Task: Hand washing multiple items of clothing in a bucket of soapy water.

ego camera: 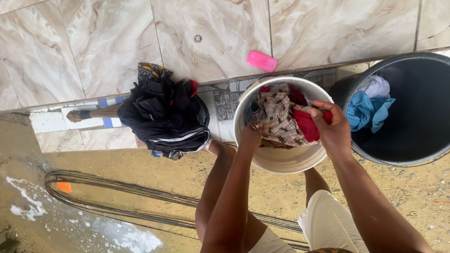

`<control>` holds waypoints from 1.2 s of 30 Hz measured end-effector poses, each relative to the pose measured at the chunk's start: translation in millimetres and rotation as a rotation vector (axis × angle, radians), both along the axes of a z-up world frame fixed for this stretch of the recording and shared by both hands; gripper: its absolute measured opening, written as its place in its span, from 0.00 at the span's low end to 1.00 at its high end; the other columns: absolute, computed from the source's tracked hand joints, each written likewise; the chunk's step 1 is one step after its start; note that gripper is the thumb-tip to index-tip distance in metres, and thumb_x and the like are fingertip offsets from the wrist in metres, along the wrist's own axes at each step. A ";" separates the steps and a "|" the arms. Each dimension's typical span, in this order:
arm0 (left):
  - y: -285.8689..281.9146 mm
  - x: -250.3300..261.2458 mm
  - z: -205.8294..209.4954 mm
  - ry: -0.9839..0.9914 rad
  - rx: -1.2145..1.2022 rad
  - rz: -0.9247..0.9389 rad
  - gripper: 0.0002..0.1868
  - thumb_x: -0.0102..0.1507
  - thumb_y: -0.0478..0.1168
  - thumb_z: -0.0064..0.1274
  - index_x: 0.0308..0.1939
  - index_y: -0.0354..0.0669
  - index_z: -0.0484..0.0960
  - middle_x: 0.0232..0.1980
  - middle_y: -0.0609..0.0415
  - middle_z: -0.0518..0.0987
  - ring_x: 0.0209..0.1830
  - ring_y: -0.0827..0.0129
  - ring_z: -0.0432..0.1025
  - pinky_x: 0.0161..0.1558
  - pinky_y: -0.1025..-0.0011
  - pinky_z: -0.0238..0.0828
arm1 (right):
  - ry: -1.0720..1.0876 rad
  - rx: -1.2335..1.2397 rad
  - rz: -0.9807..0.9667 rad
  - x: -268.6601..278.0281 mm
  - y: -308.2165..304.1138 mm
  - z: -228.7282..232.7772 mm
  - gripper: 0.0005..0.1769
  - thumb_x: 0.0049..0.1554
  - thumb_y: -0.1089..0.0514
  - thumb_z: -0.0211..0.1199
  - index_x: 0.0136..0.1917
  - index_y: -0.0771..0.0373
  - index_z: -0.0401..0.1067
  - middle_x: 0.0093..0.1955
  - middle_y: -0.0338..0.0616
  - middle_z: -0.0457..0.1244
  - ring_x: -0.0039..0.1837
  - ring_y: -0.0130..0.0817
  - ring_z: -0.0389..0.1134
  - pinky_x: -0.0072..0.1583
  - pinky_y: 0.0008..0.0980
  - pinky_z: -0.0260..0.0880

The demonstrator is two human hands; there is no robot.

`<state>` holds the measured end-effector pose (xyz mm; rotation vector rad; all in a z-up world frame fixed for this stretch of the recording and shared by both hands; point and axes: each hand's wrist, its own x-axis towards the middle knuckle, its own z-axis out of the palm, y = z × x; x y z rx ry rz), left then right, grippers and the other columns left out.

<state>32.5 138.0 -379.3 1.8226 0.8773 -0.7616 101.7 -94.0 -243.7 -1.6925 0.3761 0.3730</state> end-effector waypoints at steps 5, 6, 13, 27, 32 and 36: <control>15.8 22.0 50.1 -0.116 -0.305 0.454 0.27 0.66 0.52 0.57 0.63 0.41 0.76 0.42 0.50 0.80 0.35 0.70 0.67 0.37 0.69 0.65 | 0.120 0.352 -0.171 3.3 -12.9 18.7 0.21 0.61 0.67 0.64 0.67 0.66 0.70 0.59 0.45 0.68 0.58 0.28 0.69 0.60 0.27 0.72; 18.8 24.4 58.9 -0.129 -0.363 0.513 0.27 0.65 0.52 0.58 0.63 0.40 0.75 0.42 0.53 0.80 0.35 0.72 0.66 0.37 0.71 0.65 | 0.185 0.494 -0.218 6.0 -14.4 26.5 0.23 0.59 0.69 0.64 0.68 0.66 0.70 0.59 0.46 0.68 0.59 0.30 0.71 0.62 0.28 0.73; 16.5 25.1 108.9 -0.199 -0.080 -0.087 0.39 0.57 0.52 0.66 0.66 0.35 0.72 0.55 0.34 0.80 0.53 0.54 0.75 0.55 0.63 0.69 | 0.472 0.747 -0.387 9.9 -6.6 59.9 0.24 0.55 0.68 0.56 0.66 0.65 0.71 0.57 0.46 0.71 0.57 0.35 0.74 0.60 0.36 0.76; -16.2 67.7 186.1 -0.881 -0.550 -0.244 0.28 0.70 0.27 0.51 0.73 0.55 0.73 0.76 0.56 0.73 0.83 0.61 0.60 0.83 0.58 0.57 | -0.215 0.014 0.173 -6.0 11.6 80.1 0.11 0.68 0.62 0.59 0.61 0.64 0.75 0.57 0.38 0.69 0.58 0.23 0.67 0.61 0.23 0.68; -21.5 72.0 166.7 -0.792 -0.371 -0.574 0.31 0.61 0.33 0.60 0.69 0.55 0.75 0.72 0.54 0.75 0.78 0.57 0.62 0.77 0.50 0.49 | -0.332 0.114 0.134 -2.4 7.6 115.1 0.09 0.69 0.64 0.60 0.61 0.67 0.74 0.59 0.45 0.70 0.60 0.25 0.68 0.64 0.25 0.68; -21.3 62.1 115.5 -0.778 0.051 -0.644 0.34 0.49 0.39 0.68 0.60 0.55 0.80 0.66 0.49 0.75 0.70 0.53 0.66 0.67 0.53 0.61 | -0.468 0.373 0.087 -3.1 2.0 156.7 0.06 0.70 0.65 0.60 0.57 0.71 0.73 0.54 0.50 0.70 0.52 0.30 0.74 0.58 0.30 0.77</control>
